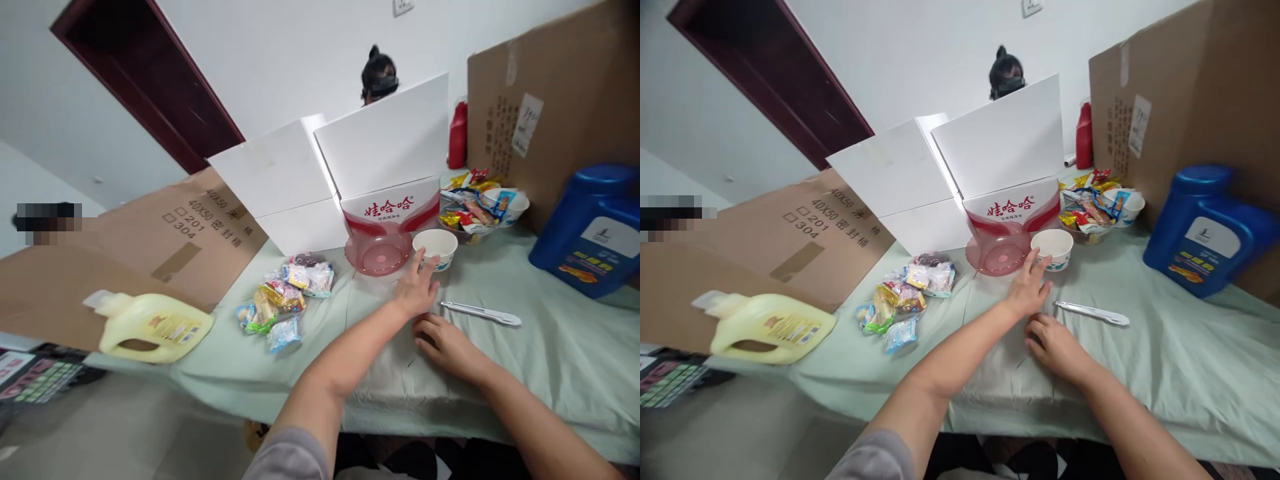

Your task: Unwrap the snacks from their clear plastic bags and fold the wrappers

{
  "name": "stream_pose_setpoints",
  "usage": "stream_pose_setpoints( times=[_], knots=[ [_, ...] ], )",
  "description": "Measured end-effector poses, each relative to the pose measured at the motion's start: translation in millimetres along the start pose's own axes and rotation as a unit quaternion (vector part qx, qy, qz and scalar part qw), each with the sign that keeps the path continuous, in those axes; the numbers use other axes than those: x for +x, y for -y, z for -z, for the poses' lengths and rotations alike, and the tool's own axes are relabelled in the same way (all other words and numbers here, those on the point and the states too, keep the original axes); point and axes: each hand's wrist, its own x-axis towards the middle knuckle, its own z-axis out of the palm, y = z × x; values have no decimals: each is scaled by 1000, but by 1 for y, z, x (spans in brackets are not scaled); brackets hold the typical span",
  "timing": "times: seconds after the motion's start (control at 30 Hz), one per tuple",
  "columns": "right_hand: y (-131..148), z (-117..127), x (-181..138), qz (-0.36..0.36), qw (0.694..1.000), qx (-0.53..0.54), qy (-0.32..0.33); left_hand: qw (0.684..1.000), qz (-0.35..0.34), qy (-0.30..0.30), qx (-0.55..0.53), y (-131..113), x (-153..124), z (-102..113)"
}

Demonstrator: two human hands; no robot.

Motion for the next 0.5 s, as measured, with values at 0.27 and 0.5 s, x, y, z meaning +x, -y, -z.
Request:
stream_pose_setpoints(
  times=[0.27, 0.5],
  knots=[
    [4, 6, -13, 18, 999, 13, 28, 982, 87, -130, 108, 75, -183, 77],
    [-4, 4, -14, 40, 989, -75, -122, 906, 282, -181, 258, 142, -283, 137]
  ],
)
